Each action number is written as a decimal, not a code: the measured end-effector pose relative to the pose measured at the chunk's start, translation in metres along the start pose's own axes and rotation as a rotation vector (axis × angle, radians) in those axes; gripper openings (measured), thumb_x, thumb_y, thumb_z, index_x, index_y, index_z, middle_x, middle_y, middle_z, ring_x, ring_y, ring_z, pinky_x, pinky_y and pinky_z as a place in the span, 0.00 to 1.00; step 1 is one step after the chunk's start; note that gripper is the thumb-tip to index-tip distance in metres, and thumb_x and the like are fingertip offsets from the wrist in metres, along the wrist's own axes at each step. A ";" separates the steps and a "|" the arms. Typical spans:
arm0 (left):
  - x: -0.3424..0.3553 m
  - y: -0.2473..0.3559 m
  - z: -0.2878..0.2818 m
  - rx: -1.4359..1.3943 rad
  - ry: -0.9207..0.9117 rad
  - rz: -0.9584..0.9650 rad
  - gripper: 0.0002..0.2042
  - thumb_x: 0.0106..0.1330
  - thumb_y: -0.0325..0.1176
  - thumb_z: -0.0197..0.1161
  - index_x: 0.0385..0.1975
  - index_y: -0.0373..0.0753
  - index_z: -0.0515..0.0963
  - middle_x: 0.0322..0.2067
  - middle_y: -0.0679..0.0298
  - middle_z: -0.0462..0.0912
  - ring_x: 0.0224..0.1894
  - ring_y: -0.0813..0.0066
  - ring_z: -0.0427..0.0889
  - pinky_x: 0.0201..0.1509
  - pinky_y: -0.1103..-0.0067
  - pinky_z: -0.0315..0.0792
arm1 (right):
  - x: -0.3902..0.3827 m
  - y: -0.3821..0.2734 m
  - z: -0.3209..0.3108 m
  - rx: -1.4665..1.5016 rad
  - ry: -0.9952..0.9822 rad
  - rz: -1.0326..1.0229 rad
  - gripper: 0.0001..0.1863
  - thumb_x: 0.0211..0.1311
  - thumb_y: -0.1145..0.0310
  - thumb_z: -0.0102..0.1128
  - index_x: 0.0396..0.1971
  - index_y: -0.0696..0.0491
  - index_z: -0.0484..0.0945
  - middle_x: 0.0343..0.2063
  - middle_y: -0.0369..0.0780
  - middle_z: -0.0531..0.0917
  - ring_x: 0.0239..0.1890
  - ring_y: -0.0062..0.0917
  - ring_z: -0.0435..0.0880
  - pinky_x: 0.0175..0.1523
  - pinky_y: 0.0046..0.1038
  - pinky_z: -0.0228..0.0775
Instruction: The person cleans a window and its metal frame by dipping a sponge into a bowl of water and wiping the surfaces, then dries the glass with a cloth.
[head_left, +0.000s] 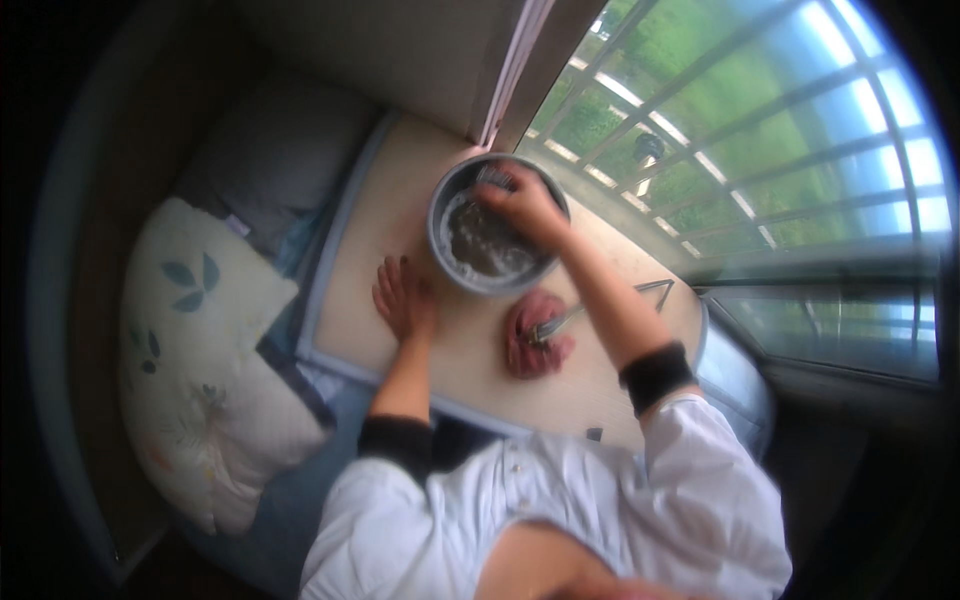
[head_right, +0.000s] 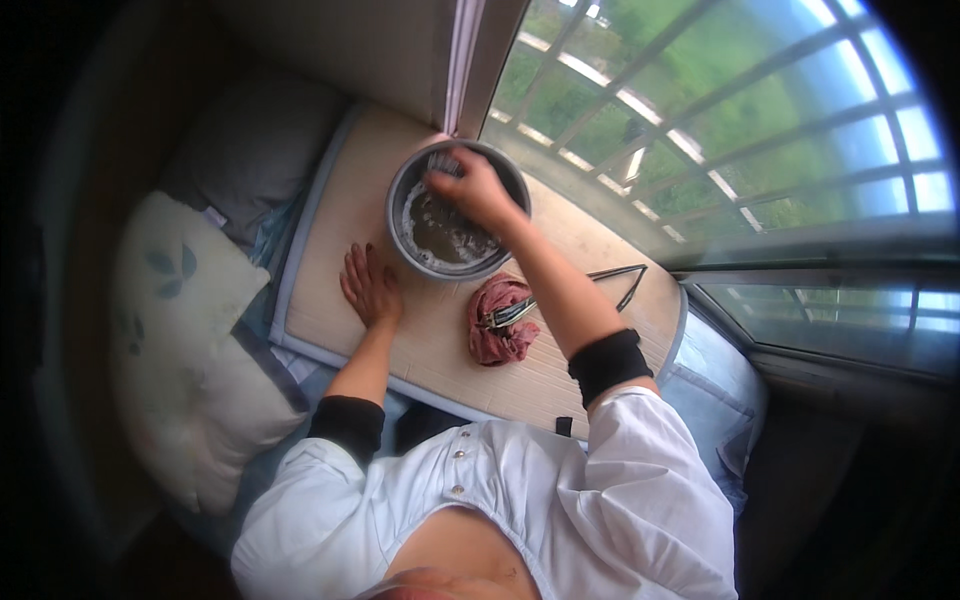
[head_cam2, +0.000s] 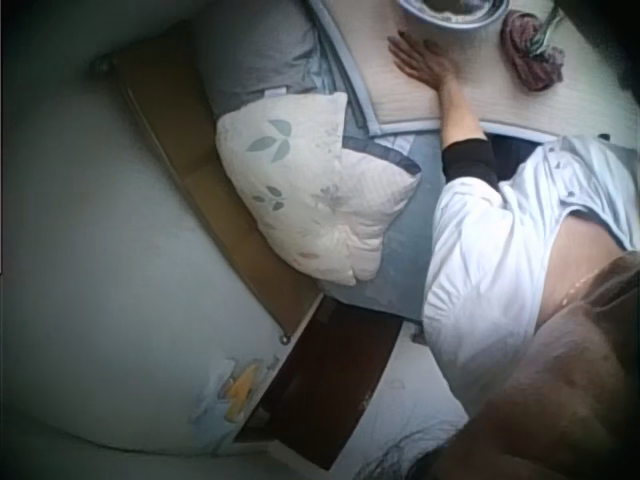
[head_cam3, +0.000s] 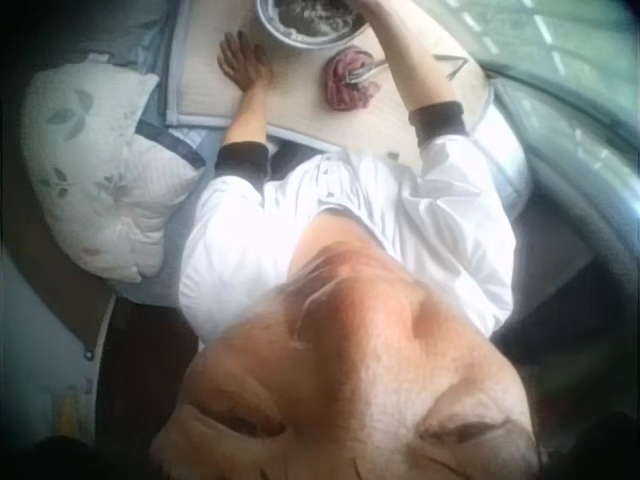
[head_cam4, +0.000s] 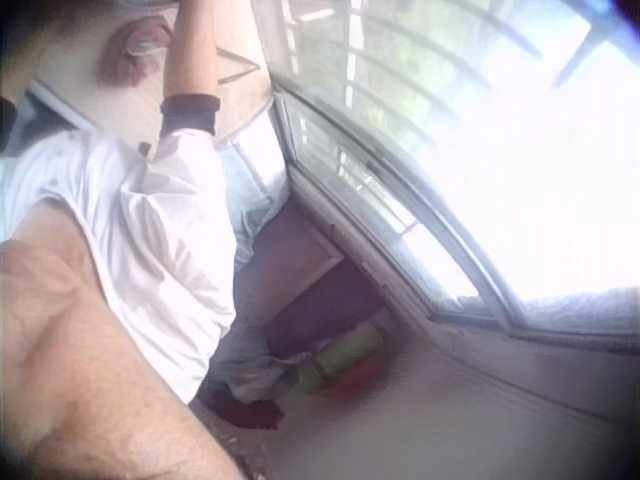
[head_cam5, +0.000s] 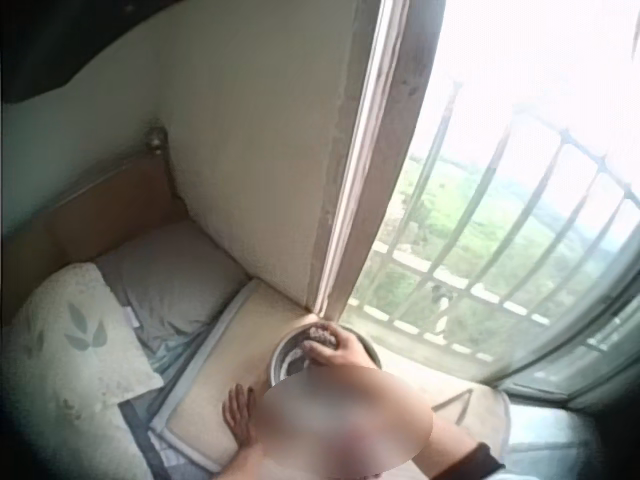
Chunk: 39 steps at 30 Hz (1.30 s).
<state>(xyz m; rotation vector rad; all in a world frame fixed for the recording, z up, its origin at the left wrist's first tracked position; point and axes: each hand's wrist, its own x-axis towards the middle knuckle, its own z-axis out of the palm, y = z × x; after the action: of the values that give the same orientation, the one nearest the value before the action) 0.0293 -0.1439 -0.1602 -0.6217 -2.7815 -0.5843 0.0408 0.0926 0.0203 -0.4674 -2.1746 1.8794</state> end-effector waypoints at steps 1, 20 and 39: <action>0.001 0.001 0.000 0.026 0.059 0.038 0.29 0.66 0.42 0.52 0.69 0.51 0.57 0.70 0.62 0.54 0.72 0.61 0.51 0.72 0.58 0.42 | 0.000 0.000 -0.001 -0.569 -0.049 -0.017 0.20 0.52 0.62 0.68 0.45 0.54 0.78 0.35 0.46 0.83 0.37 0.31 0.83 0.45 0.31 0.74; -0.008 -0.005 0.000 0.014 -0.084 0.005 0.28 0.67 0.42 0.47 0.68 0.47 0.58 0.70 0.59 0.55 0.72 0.60 0.50 0.73 0.59 0.41 | 0.091 -0.443 -0.127 -1.103 0.508 -1.025 0.10 0.69 0.64 0.50 0.44 0.51 0.75 0.36 0.39 0.80 0.35 0.21 0.80 0.37 0.26 0.78; -0.005 -0.006 -0.002 -0.068 -0.018 0.028 0.28 0.67 0.40 0.49 0.69 0.49 0.57 0.70 0.59 0.55 0.72 0.57 0.52 0.72 0.56 0.41 | 0.117 -0.312 -0.132 -1.617 0.609 -1.052 0.10 0.62 0.61 0.54 0.41 0.47 0.78 0.36 0.41 0.82 0.32 0.31 0.79 0.33 0.35 0.71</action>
<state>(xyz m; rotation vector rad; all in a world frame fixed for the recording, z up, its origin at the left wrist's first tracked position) 0.0309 -0.1516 -0.1621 -0.6818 -2.7750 -0.6738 -0.0460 0.2187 0.3449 0.0023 -2.1737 -0.6339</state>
